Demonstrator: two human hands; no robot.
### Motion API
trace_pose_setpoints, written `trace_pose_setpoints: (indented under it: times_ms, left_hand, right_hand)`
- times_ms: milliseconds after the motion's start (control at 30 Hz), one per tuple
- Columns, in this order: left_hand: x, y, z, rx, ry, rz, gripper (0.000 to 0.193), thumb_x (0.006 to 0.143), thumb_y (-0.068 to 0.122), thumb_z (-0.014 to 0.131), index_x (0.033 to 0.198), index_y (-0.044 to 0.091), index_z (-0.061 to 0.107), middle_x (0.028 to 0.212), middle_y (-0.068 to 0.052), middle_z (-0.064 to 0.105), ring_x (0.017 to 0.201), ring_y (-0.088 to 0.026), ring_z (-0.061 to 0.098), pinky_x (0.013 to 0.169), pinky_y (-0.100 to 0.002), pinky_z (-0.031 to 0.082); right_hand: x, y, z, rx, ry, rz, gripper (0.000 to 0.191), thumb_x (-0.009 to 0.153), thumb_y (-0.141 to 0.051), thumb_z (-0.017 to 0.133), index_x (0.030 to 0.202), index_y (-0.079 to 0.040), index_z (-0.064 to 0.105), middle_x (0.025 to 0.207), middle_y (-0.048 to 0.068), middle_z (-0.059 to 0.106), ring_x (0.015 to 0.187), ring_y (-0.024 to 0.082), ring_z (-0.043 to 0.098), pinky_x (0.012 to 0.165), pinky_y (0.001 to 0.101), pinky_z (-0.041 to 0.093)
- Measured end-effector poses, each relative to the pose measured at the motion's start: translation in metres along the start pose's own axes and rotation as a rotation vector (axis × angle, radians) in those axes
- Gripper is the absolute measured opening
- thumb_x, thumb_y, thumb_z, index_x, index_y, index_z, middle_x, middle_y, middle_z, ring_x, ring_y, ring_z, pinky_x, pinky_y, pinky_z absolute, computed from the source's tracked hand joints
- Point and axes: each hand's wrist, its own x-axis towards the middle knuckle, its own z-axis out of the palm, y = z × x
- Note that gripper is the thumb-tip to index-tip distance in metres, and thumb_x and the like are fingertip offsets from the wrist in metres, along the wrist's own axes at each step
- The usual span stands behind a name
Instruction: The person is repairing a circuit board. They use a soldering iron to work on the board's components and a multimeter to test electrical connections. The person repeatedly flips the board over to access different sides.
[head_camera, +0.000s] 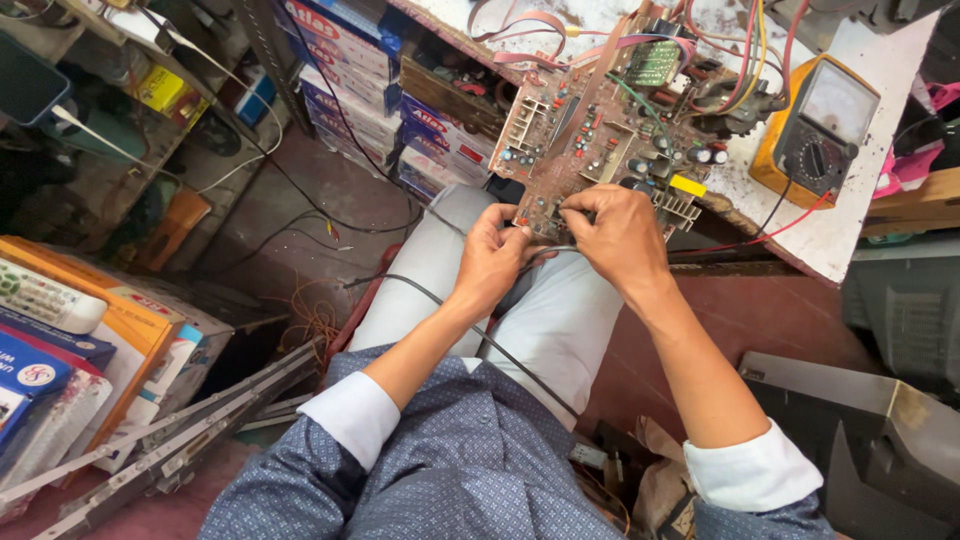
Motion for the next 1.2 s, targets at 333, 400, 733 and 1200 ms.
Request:
trace_pose_setpoints:
  times_ms: [333,400,733,1200]
  left_hand:
    - [-0.0008,0.0008,0.0002,0.011,0.003,-0.01,0.027,0.102,0.0,0.049,0.128,-0.006,0.043,0.101,-0.019,0.073,0.086,-0.025,0.077,0.075,-0.03,0.063]
    - [-0.0008,0.0006,0.0,0.009,0.004,-0.01,0.027,0.102,0.0,0.049,0.128,-0.006,0.043,0.101,-0.019,0.072,0.086,-0.025,0.076,0.075,-0.03,0.063]
    - [-0.001,-0.0004,-0.0027,0.002,0.015,0.006,0.024,0.103,0.0,0.049,0.126,-0.006,0.044,0.1,-0.019,0.072,0.086,-0.025,0.076,0.076,-0.031,0.064]
    - [-0.0021,-0.0034,-0.0016,0.001,0.043,-0.011,0.026,0.102,0.0,0.049,0.127,-0.004,0.046,0.103,-0.019,0.073,0.085,-0.023,0.076,0.074,-0.03,0.063]
  right_hand:
    - [-0.0033,-0.0019,0.0031,-0.023,0.047,0.015,0.014,0.083,-0.01,0.073,0.093,-0.004,0.08,0.092,0.015,0.076,0.083,0.03,0.074,0.078,0.037,0.057]
    - [-0.0031,-0.0026,0.003,-0.025,0.047,0.011,0.014,0.083,-0.01,0.073,0.093,-0.004,0.08,0.093,0.014,0.076,0.084,0.029,0.074,0.079,0.0368,0.058]
    - [-0.0022,-0.0049,0.0038,-0.087,0.009,-0.067,0.012,0.086,-0.009,0.072,0.093,-0.003,0.079,0.095,0.014,0.076,0.085,0.032,0.073,0.077,0.0384,0.057]
    - [-0.0068,-0.0021,0.0044,-0.101,-0.025,-0.121,0.013,0.088,-0.007,0.069,0.096,-0.001,0.078,0.099,0.015,0.075,0.089,0.035,0.071,0.079,0.0411,0.056]
